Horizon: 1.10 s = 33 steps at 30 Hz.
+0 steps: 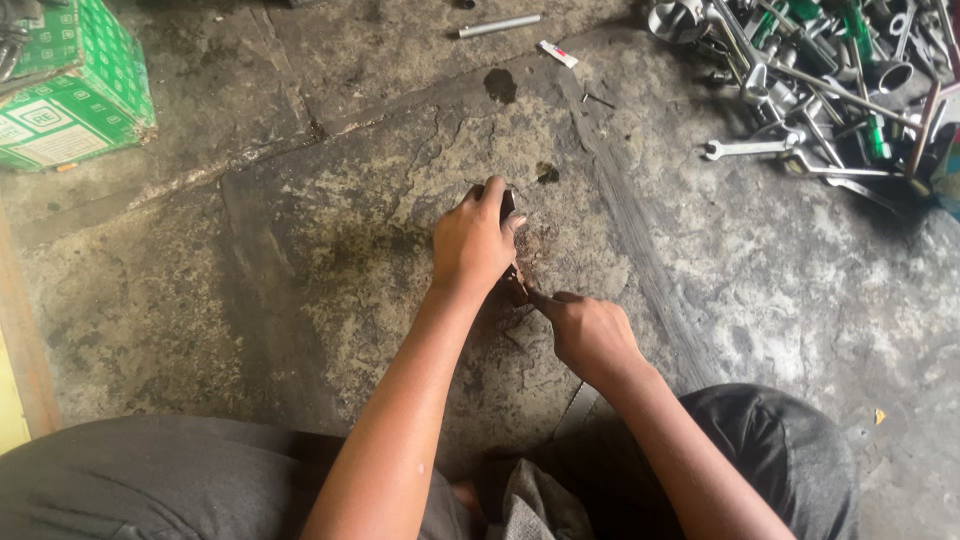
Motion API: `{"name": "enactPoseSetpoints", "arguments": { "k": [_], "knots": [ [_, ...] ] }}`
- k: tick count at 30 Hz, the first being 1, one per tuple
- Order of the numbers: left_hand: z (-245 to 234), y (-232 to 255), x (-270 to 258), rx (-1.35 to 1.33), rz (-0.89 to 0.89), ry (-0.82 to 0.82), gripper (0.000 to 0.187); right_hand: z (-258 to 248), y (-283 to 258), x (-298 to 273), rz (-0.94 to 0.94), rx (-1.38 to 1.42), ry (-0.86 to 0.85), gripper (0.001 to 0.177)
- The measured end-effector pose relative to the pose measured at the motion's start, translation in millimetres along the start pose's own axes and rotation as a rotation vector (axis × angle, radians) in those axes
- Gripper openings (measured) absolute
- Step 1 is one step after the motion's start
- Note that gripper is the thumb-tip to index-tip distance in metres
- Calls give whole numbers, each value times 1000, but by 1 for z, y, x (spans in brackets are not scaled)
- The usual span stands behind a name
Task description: The person sits on the floor and uses a metal file to scrape and clean a curved metal part. They repeatedly rub the file against the surface to remove rust and debris, occasionally turning the part over to work on different sides.
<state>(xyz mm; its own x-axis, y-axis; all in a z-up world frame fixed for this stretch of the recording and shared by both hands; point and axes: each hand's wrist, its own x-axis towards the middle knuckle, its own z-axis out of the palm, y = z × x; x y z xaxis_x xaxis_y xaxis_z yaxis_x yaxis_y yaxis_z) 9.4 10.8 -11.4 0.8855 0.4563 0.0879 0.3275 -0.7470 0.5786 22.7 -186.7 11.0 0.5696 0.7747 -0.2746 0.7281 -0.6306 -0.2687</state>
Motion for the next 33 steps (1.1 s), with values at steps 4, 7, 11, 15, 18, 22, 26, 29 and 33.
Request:
{"name": "enactPoseSetpoints", "arguments": {
  "k": [4, 7, 11, 15, 18, 22, 26, 29, 33],
  "knots": [
    [2, -4, -7, -69, 148, 127, 45, 20, 7, -1, -106, -35, 137, 55],
    [-1, -4, -10, -62, 136, 194, 47, 30, 13, 16, -7, -150, 64, 44],
    [-3, -9, -18, -3, 15, 177, 52, 14, 18, 23, -28, -235, 42, 49],
    [-2, -6, -20, -6, -14, 138, 51, -12, -9, -1, 46, -174, -128, 67],
    [-4, -9, -19, -125, -22, 200, 48, -44, 1, -6, 117, -94, -335, 63],
    [-17, -2, -12, -302, -87, 196, 47, -72, 40, -6, 41, 355, -63, 36],
    [-31, 18, -10, -349, -30, 273, 42, -80, 80, 14, 289, 604, 39, 34],
    [-50, 32, -10, -287, 0, 264, 39, -83, 92, 27, 368, 932, 158, 32],
    [-67, 48, -13, -208, 109, 289, 35, -77, 82, 26, 530, 1085, 147, 32]
  ]
}}
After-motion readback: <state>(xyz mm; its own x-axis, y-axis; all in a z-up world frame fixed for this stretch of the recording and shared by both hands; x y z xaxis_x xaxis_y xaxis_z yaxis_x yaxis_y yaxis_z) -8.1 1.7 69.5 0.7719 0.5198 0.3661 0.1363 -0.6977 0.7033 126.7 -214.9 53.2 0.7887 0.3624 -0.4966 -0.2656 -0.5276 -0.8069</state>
